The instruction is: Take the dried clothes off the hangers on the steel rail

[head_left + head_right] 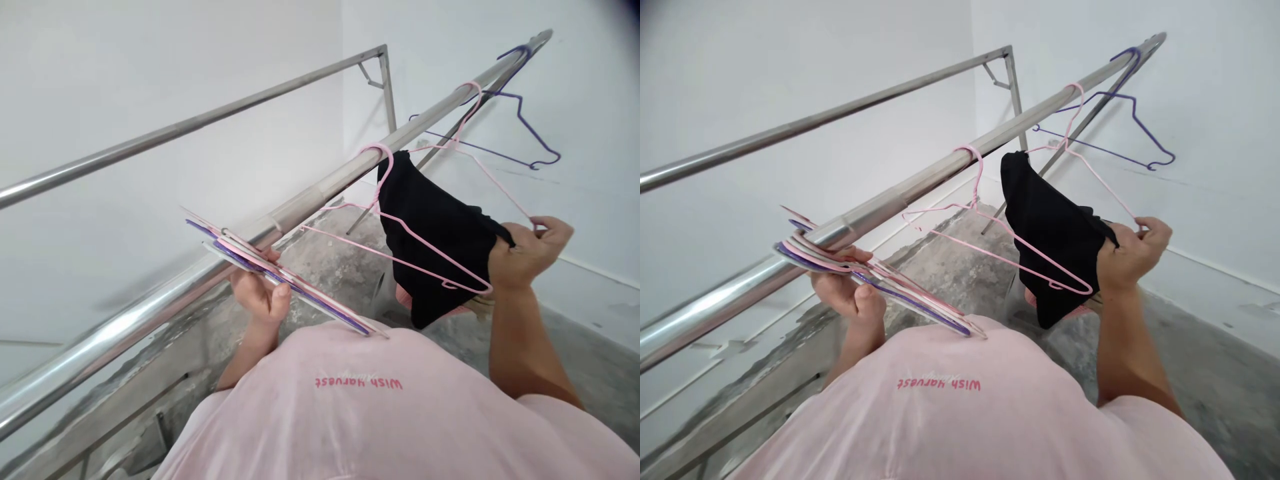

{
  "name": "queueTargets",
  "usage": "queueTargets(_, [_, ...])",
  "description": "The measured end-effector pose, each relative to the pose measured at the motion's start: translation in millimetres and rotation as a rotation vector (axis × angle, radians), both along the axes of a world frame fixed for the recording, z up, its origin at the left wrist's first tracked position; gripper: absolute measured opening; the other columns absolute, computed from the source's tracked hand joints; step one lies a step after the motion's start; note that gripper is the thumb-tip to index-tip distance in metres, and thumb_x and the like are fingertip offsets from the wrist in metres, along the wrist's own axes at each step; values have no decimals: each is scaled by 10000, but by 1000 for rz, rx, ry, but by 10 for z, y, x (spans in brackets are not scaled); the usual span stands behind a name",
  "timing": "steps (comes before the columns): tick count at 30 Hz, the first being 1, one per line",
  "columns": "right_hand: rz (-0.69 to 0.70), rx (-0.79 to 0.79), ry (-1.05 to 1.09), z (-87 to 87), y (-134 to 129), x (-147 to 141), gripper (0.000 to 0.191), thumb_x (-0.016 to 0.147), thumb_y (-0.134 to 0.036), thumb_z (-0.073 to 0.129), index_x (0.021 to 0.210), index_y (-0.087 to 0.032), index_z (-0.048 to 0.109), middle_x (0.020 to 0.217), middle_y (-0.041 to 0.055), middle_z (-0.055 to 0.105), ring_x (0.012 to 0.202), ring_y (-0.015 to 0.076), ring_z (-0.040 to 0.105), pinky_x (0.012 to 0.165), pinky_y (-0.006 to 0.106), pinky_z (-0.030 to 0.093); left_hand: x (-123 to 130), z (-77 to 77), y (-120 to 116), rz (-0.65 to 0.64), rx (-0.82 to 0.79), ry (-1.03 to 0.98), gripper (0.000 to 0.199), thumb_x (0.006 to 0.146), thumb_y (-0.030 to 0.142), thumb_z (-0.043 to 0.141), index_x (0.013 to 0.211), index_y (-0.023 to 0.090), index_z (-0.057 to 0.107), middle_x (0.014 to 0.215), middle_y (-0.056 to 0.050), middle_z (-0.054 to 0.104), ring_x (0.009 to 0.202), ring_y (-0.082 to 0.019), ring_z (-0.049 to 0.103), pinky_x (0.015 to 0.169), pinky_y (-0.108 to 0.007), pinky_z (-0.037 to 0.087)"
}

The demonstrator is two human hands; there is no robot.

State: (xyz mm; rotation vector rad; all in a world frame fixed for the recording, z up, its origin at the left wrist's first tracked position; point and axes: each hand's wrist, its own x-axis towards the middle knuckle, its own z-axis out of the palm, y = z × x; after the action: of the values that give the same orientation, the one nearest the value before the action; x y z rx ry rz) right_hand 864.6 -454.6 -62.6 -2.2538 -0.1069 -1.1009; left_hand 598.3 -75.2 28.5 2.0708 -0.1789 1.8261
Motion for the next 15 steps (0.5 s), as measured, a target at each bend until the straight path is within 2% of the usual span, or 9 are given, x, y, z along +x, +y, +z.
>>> queueTargets(3, [20, 54, -160, -129, -37, -108, 212, 729, -117, 564, 784, -69, 763, 1153, 201, 521, 1100, 247, 550, 856, 376, 430, -12, -9, 8, 25, 0, 4, 387, 860, 556, 489, 901, 196, 624, 764, -22, 612, 731, -187, 618, 667, -328, 507])
queueTargets(5, [95, 159, -201, -183, -31, -241, 222, 741, -150, 579, 824, -69, 769, 1032, 167, 606, 1011, 219, 599, 891, 380, 453, -5, -5, 7, 48, 3, 1, 425, 859, 586, 466, 878, 190, 618, 746, -23, 601, 715, -185, 606, 642, -323, 502])
queueTargets(8, [199, 414, -47, -203, 37, -432, 220, 691, -166, 646, 869, -90, 750, 850, 80, 669, 873, 177, 634, 908, 371, 482, 22, 17, 1, 23, 9, -17, 410, 860, 566, 478, 854, 181, 618, 738, -22, 607, 703, -176, 598, 622, -313, 498])
queueTargets(11, [229, 771, 64, -174, 60, -484, 246, 616, -161, 681, 853, -95, 688, 805, 39, 663, 789, 151, 638, 867, 373, 506, 57, 40, 1, -23, 13, -47, 383, 853, 546, 504, 832, 177, 604, 733, -17, 615, 692, -172, 605, 619, -314, 507])
queueTargets(13, [255, 964, 29, -151, -64, -409, 288, 610, -165, 687, 887, -109, 628, 783, 7, 638, 751, 141, 640, 847, 401, 518, 76, 49, 7, -41, 16, -63, 381, 847, 553, 513, 799, 181, 585, 724, -16, 614, 682, -171, 607, 609, -314, 506])
queueTargets(15, [291, 1008, -58, -118, -345, -255, 324, 665, -183, 691, 967, -135, 585, 813, -15, 625, 749, 132, 645, 826, 427, 520, 81, 56, 12, -63, 13, -82, 375, 848, 550, 527, 788, 184, 581, 726, -16, 620, 683, -171, 610, 609, -313, 501])
